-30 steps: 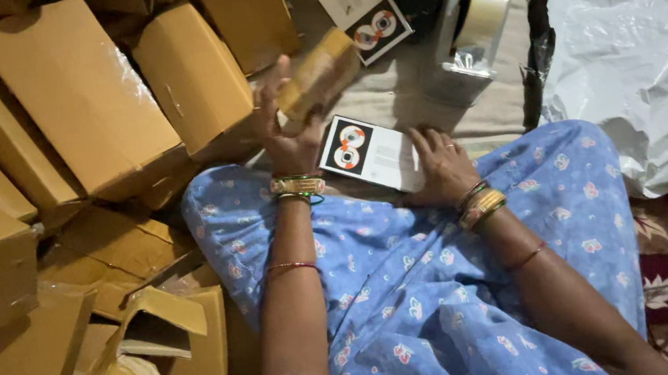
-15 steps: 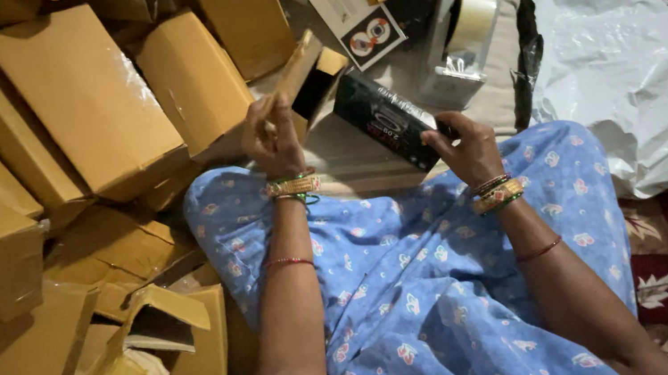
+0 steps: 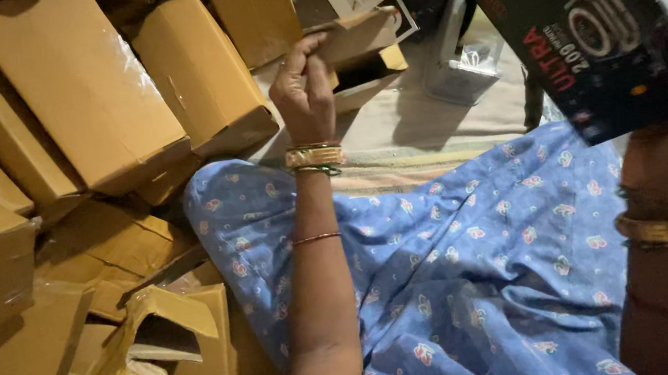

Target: The person sits on the floor surrounded by cardboard boxes and packaging materials. They open a smartwatch box, remove the watch and accessories, place them into a small cardboard box, and seal it with tape. The process is repeated with another smartwatch.

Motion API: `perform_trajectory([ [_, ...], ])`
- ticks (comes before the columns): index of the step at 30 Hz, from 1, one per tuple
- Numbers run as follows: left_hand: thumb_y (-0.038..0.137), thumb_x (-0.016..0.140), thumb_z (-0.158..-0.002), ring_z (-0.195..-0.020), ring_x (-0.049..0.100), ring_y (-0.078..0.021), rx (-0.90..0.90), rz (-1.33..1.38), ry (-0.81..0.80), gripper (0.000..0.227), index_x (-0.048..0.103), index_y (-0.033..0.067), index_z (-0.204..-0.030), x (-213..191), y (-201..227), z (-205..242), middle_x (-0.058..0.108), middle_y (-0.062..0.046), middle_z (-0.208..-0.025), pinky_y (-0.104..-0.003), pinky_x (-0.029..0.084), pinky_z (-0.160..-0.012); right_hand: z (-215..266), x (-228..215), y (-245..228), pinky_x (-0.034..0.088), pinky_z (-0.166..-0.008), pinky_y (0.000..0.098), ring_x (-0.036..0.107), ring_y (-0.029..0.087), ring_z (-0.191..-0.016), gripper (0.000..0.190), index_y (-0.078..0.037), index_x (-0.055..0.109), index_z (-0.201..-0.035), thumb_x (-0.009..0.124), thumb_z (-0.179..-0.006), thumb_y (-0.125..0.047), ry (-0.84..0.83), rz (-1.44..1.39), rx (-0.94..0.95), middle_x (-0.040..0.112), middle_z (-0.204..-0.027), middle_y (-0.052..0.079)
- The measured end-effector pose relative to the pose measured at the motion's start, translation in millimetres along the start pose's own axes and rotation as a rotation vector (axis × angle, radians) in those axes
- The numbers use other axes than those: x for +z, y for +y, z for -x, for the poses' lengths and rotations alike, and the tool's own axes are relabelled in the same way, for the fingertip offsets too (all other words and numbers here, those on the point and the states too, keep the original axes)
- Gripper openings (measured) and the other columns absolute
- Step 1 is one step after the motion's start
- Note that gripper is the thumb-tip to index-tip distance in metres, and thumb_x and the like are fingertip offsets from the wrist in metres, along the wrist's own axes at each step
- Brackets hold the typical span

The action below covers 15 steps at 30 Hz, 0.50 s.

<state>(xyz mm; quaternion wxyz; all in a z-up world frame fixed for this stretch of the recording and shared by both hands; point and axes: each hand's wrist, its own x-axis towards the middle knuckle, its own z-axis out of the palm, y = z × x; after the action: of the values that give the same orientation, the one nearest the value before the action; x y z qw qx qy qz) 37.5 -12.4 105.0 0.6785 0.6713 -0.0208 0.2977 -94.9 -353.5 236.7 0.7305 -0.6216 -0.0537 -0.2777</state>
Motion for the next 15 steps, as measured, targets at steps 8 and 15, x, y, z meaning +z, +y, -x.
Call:
perform_trajectory([
  [8,0.009,0.072,-0.081,-0.108,0.071,-0.0277,0.004,-0.16,-0.07,0.043,0.063,0.0045,-0.123,12,44,-1,0.071,-0.015,-0.116,-0.038,0.059,-0.095,-26,49,-25,0.061,-0.085,0.0283,0.072,0.019,-0.098,0.029,0.002,0.061,-0.13,0.068,-0.116,-0.023,-0.251,0.438,-0.17,0.069,-0.113,0.014],
  [15,0.005,0.064,-0.087,-0.093,0.07,-0.0187,-0.052,0.007,-0.144,0.043,0.06,-0.0001,-0.129,-9,22,-4,0.072,-0.012,-0.105,-0.032,0.058,-0.084,-54,79,-8,0.06,-0.084,0.0239,0.073,0.017,-0.1,0.025,0.001,0.059,-0.13,0.072,-0.114,-0.013,-0.554,0.508,-0.339,0.073,-0.118,0.015],
])
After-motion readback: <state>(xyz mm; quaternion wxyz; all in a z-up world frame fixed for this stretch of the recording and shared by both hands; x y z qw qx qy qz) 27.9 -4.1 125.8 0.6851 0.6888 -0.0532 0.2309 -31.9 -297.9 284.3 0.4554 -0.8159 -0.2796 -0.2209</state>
